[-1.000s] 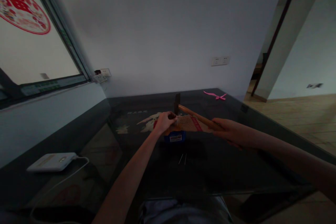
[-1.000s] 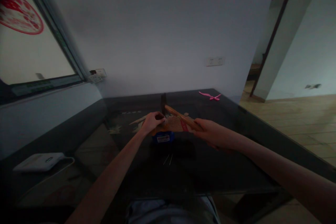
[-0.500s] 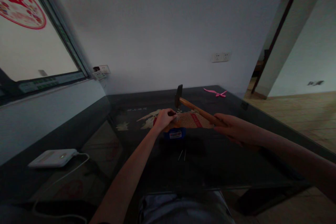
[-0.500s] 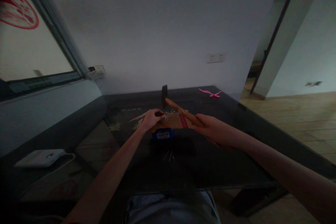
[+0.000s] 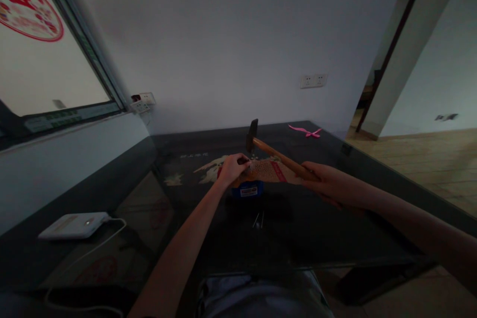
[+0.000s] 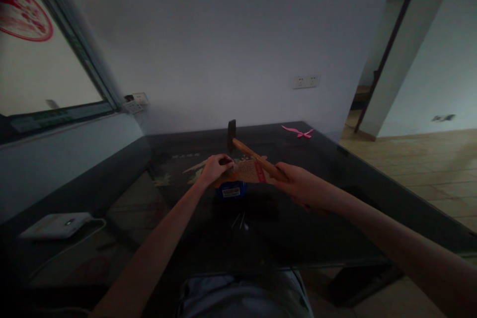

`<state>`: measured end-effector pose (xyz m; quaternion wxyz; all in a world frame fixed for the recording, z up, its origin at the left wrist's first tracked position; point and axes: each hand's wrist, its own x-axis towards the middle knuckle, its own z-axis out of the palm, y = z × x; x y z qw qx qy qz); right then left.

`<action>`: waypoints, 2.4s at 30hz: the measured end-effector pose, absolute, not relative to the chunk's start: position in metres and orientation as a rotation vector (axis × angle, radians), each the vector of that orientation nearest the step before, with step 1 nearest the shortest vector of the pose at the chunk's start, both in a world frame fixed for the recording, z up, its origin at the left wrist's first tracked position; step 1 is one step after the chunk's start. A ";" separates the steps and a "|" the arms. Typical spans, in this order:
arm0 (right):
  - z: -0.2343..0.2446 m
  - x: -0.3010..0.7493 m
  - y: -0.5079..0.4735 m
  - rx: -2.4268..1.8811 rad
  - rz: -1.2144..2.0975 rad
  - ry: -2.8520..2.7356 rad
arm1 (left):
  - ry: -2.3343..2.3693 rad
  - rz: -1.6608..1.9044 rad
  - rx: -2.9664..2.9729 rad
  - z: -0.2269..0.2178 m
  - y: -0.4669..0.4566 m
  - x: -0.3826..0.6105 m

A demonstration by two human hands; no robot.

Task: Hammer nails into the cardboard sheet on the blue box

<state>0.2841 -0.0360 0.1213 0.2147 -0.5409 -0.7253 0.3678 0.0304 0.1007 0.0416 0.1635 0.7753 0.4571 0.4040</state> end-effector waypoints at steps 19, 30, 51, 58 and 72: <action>0.098 0.289 -0.033 -1.441 1.153 -1.933 | 1.320 1.151 2.263 0.043 0.100 0.032; 0.050 0.244 -0.011 -0.738 1.393 -1.330 | 1.120 1.334 2.419 0.055 0.095 0.032; 0.030 0.256 -0.005 -0.628 1.440 -1.186 | 0.406 0.182 3.333 0.011 0.005 0.007; 0.029 0.256 -0.004 -0.665 1.428 -1.158 | 0.143 0.133 3.512 0.015 0.015 0.015; 0.028 0.260 0.001 -0.622 1.499 -1.003 | 0.260 0.267 3.468 0.009 0.011 0.012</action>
